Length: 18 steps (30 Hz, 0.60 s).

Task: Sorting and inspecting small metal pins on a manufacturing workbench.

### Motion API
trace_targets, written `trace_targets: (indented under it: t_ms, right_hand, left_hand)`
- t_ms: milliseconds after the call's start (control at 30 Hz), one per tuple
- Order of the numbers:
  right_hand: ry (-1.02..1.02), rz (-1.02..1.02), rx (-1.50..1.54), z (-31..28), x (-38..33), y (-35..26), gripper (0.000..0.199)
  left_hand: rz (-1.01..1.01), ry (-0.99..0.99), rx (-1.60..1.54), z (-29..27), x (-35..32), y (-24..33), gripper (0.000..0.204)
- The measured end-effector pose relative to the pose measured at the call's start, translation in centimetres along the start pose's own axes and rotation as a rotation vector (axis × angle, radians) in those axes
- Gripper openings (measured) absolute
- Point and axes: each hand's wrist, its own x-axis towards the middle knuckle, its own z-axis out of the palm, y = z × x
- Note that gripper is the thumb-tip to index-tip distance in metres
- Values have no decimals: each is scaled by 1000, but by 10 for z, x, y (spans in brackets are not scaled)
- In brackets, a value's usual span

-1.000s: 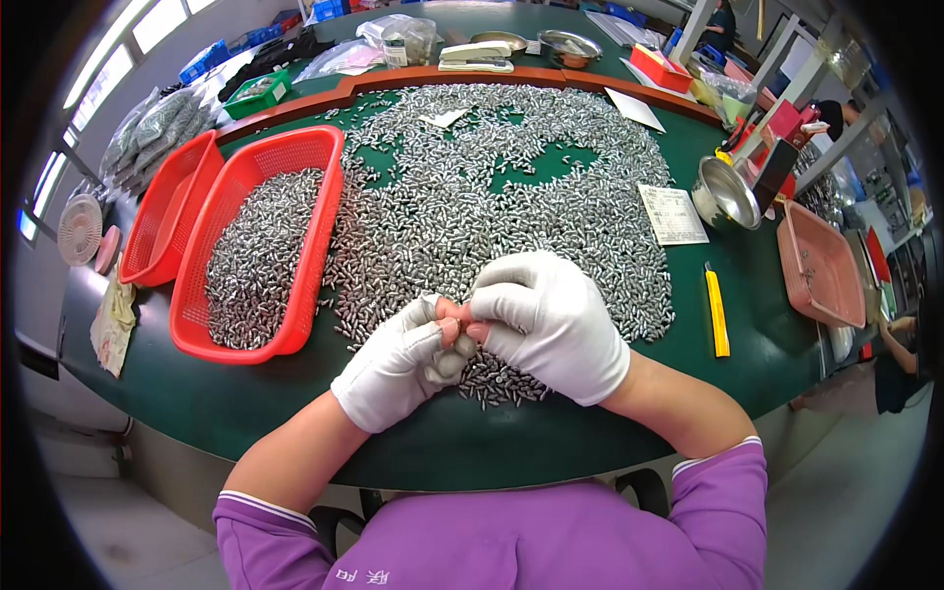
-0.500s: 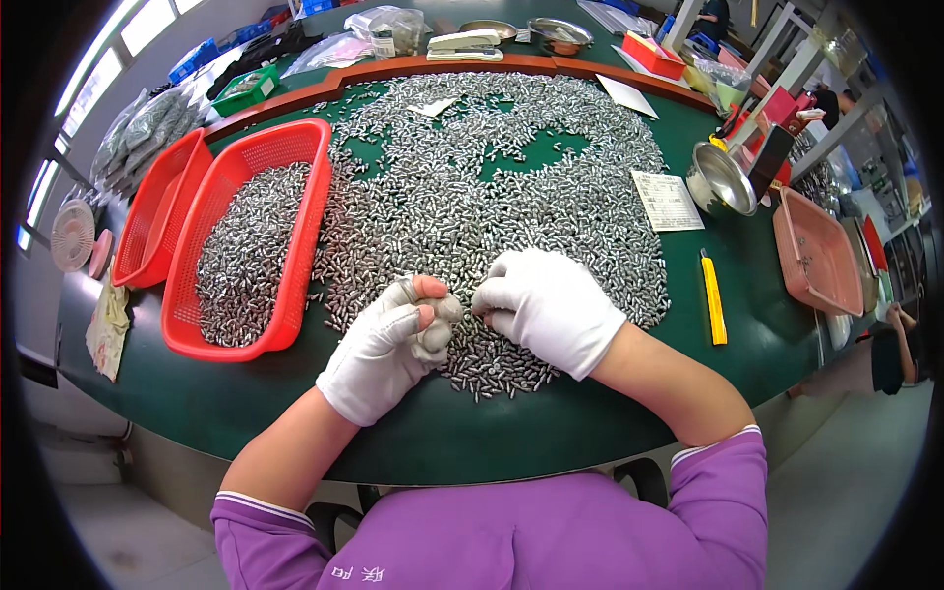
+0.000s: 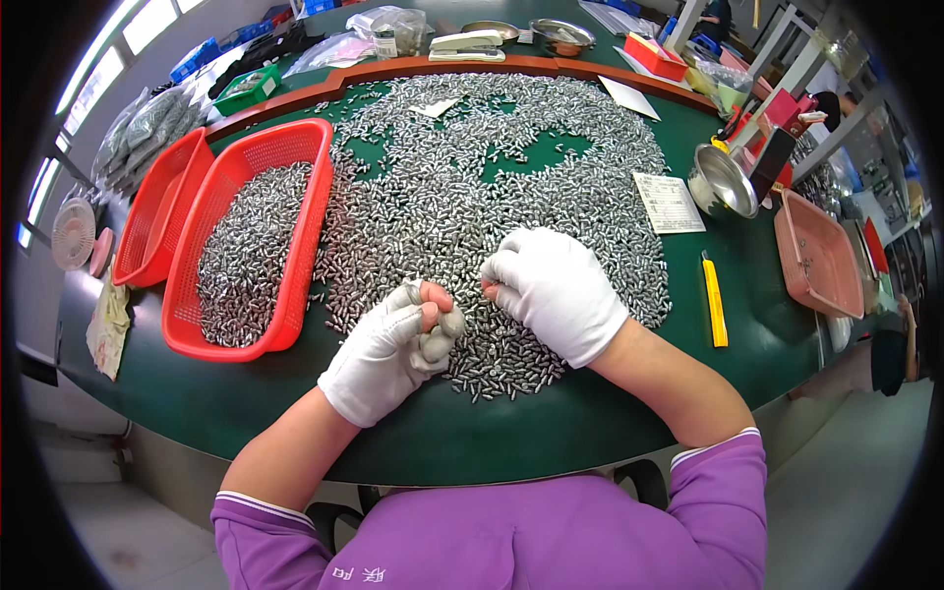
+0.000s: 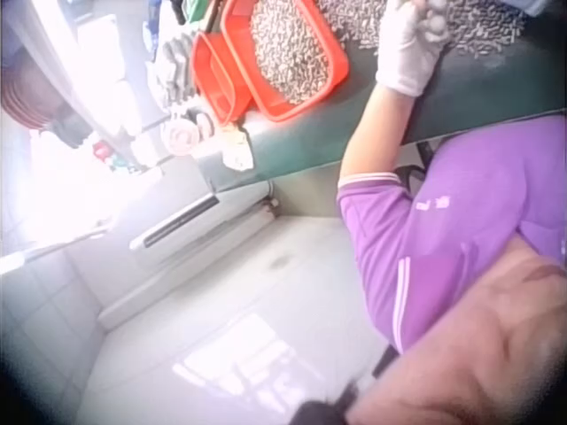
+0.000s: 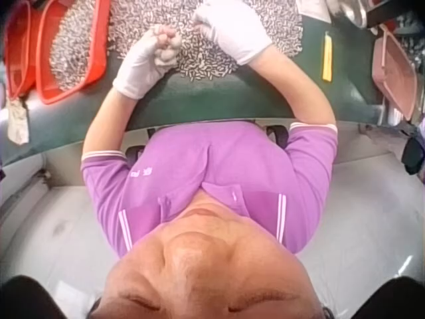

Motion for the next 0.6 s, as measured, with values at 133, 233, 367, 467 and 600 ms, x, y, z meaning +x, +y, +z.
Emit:
trace_targets:
  t_ms: [133, 233, 367, 467, 600]
  right_hand:
    - [-98, -45, 181, -10, 1, -2, 10]
    - [-217, -65, 269, -16, -5, -5, 12]
    - [-277, -30, 142, -10, -4, -10, 10]
    - [-261, -20, 102, -5, -3, -8, 10]
    - [41, -103, 277, -18, 3, -11, 10]
  left_hand:
    - [30, 26, 7, 1, -1, 0, 24]
    - [51, 30, 4, 0, 0, -3, 24]
    - [36, 32, -6, 0, 0, -1, 25]
    - [7, 12, -18, 0, -1, 1, 25]
    - [-85, 23, 63, 5, -2, -1, 25]
